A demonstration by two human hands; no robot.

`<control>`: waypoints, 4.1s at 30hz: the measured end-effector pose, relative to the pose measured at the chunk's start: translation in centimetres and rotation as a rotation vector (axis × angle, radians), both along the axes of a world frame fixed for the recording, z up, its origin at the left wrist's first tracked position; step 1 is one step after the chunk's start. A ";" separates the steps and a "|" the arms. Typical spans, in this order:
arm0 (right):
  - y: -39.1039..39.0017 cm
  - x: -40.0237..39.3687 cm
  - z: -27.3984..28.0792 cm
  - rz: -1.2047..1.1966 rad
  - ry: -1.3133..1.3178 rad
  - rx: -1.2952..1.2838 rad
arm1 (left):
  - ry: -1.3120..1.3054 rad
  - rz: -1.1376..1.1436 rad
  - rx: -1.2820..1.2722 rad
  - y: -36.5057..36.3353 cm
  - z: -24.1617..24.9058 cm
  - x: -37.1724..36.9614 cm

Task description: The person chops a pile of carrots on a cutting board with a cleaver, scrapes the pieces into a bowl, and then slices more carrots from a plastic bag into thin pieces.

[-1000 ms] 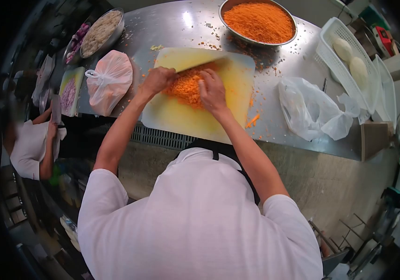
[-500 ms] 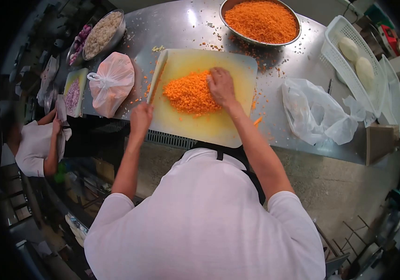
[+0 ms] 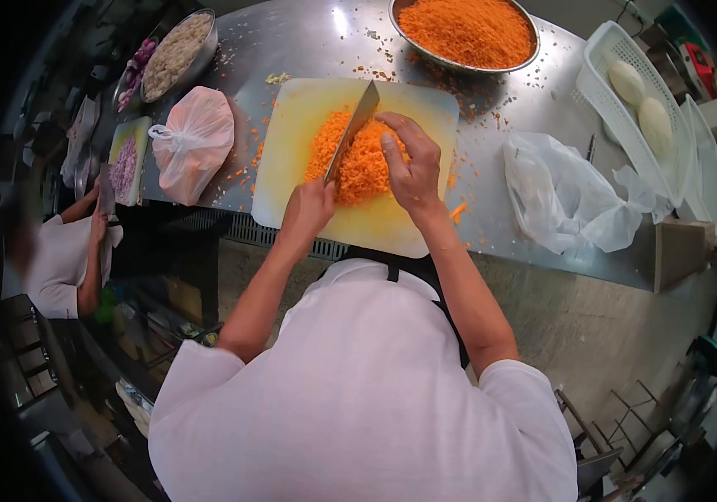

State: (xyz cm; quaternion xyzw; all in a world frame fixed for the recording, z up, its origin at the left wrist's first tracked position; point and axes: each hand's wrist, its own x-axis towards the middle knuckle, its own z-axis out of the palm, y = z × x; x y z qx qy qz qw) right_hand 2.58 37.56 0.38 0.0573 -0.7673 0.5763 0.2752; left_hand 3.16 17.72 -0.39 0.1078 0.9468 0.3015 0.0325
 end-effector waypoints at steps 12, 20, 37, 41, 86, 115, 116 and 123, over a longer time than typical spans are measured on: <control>1.7 3.4 -0.6 -0.189 -0.036 -0.017 | 0.001 -0.144 -0.040 0.1 0.4 -0.3; 0.9 4.3 -1.2 -0.209 -0.036 -0.033 | 0.138 -0.121 -0.138 -3.4 -1.1 -1.4; -1.8 3.6 -2.1 -0.224 -0.082 -0.044 | 0.114 -0.066 -0.103 -7.9 -1.1 -4.5; -1.7 4.5 -2.1 -0.257 -0.127 -0.019 | 0.018 -0.003 -0.055 -9.8 0.6 -7.7; -6.5 0.9 -7.1 -0.267 -0.139 0.219 | -0.575 0.289 0.814 -14.5 -8.1 5.1; 10.6 -24.7 4.7 -0.407 0.069 -0.117 | -0.145 -0.001 0.714 16.1 6.3 -20.4; 12.1 -25.3 4.0 -0.461 0.055 -0.066 | -0.095 -0.014 0.594 17.0 6.3 -21.3; 11.8 -11.9 0.3 -0.466 0.258 0.137 | 0.000 0.115 0.708 7.2 3.3 -14.6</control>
